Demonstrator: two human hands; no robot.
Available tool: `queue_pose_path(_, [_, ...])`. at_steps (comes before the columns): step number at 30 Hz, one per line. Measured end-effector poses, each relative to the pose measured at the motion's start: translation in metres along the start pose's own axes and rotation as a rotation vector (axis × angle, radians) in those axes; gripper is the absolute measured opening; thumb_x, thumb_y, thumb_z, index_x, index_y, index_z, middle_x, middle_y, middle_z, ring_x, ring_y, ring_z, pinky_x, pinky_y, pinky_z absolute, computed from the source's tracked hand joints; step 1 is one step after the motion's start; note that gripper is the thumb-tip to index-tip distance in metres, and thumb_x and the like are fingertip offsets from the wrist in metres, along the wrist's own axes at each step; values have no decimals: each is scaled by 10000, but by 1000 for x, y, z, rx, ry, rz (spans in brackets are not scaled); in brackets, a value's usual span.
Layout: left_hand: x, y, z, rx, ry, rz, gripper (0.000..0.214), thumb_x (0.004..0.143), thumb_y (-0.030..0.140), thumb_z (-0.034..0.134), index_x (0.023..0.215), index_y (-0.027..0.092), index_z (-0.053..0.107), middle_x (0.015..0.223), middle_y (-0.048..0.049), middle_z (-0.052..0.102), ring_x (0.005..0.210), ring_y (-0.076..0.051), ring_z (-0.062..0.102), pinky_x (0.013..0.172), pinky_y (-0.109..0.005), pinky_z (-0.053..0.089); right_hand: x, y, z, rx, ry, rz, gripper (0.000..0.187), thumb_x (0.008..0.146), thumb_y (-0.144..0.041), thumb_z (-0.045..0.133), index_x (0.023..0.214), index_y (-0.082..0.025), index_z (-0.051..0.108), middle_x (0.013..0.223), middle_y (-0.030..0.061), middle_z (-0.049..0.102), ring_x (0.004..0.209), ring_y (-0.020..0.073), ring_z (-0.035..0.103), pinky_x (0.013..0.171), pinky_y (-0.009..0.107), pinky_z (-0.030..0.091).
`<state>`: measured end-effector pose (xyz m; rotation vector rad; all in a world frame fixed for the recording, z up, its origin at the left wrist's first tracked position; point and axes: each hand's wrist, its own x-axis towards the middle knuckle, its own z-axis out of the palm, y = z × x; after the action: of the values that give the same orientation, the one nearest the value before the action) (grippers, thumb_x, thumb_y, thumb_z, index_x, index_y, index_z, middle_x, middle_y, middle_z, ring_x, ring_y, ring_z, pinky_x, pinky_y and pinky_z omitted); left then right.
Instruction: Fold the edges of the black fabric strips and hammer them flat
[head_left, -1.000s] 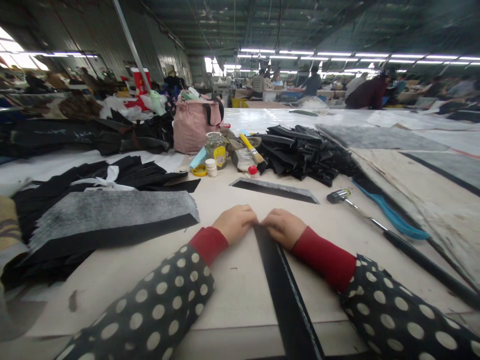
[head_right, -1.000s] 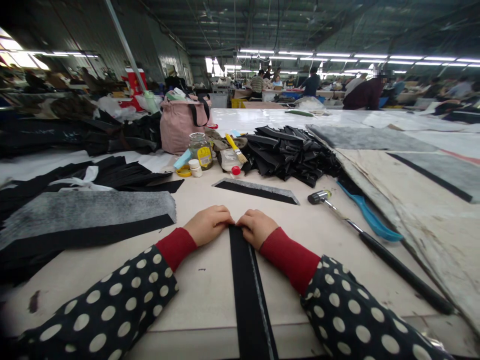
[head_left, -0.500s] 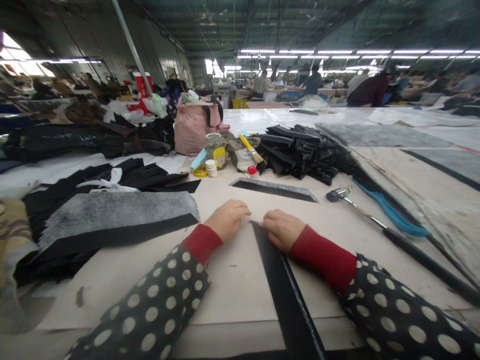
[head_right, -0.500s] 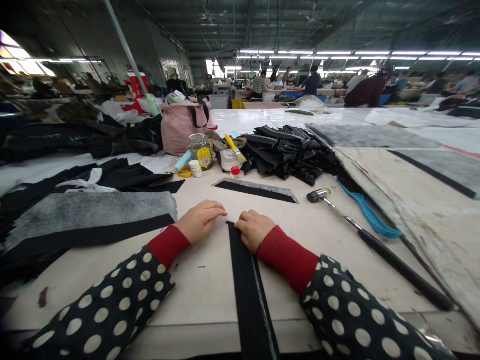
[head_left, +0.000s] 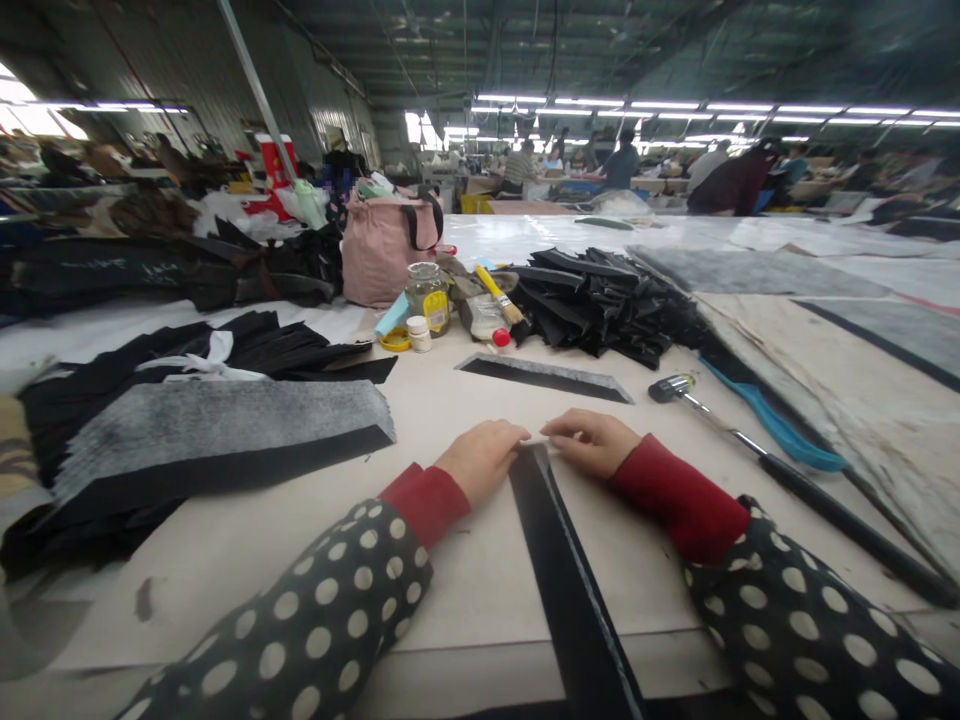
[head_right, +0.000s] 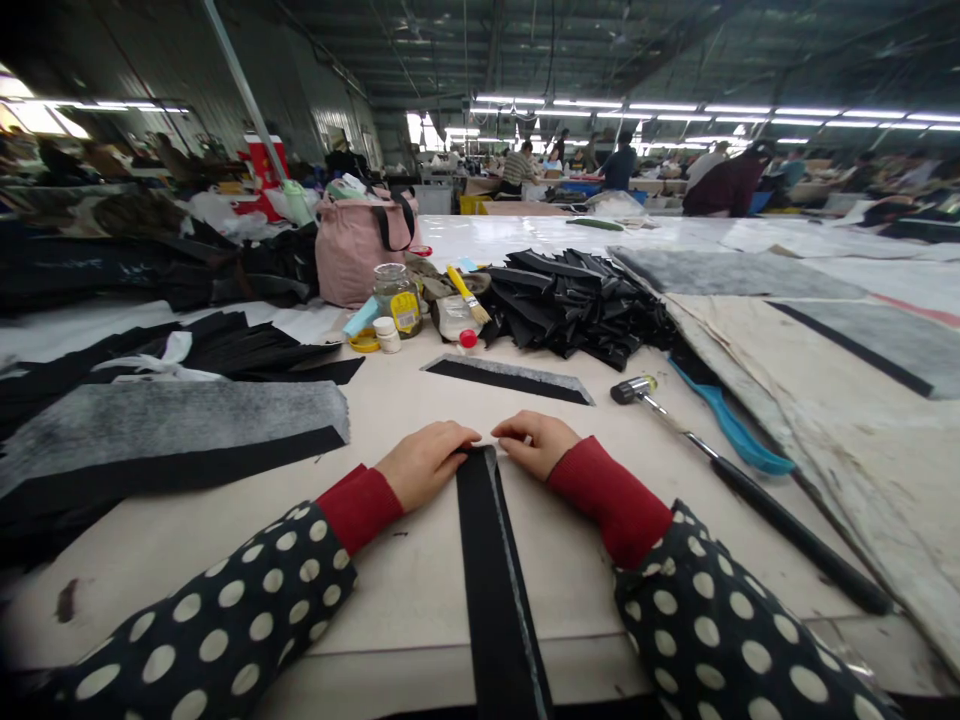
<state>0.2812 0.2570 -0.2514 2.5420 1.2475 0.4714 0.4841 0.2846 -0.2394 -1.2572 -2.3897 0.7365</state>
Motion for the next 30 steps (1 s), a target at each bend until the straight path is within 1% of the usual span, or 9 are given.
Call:
queue_pose_path(7, [1,0,-2,20,-5,66,236,831,114,415,998,172,571,964,-46,570,905,-163,497,853,-289,403,-1,-6,6,-2,-15,-56,188,733,-179,495,853,-148,636,775,41,592,681,125,527,613,246,421])
queue_pose_path(12, [1,0,-1,53,-24,87,261,842,104,392,1000,169,589,949,-51,568,912,-166,495,852,-285,405,-3,-5,7,-112,-21,-150,190,720,-125,478,820,-160,636,804,41,577,669,117,512,637,246,423])
queue_pose_path(15, [0,0,0,106,-44,100,265,842,103,391,1001,179,589,944,-53,554,909,-168,486,842,-288,408,-4,-8,9,-253,-25,-180,212,711,-94,470,826,-158,635,831,53,580,741,142,521,700,264,419])
queue_pose_path(18, [1,2,-1,183,-82,118,256,844,118,391,1000,188,581,935,-54,535,890,-173,475,819,-298,413,-6,-18,12,-465,-61,-155,217,739,-100,457,851,-163,631,852,68,581,817,179,511,730,292,408])
queue_pose_path(21, [4,7,-5,256,-123,130,222,819,108,400,927,171,582,908,-55,521,851,-176,468,795,-304,420,-7,-31,17,-658,-112,-101,217,798,-123,410,826,-162,622,857,82,579,828,197,501,671,293,413])
queue_pose_path(23, [6,11,-9,285,-144,123,178,788,102,420,852,155,578,887,-55,517,827,-178,467,780,-306,426,-6,-37,20,-726,-126,-89,239,822,-128,382,810,-163,618,848,84,579,831,202,501,622,281,413])
queue_pose_path(26, [7,16,-11,289,-132,104,139,794,151,431,807,150,570,872,-55,519,825,-186,468,767,-312,431,-5,-31,21,-659,-100,-92,228,807,-121,402,796,-158,627,851,84,584,836,195,505,644,275,421])
queue_pose_path(28, [6,16,-10,273,-102,109,167,828,197,414,834,153,575,882,-54,524,838,-186,468,782,-315,426,-5,-20,18,-483,-58,-106,220,768,-93,433,815,-153,639,872,76,587,839,171,514,729,269,417])
queue_pose_path(30, [5,14,-7,240,-74,117,183,847,228,413,873,159,580,902,-50,528,855,-180,467,807,-311,416,-6,-8,15,-314,23,-73,247,737,-79,444,875,-147,638,872,66,586,795,141,524,759,255,405])
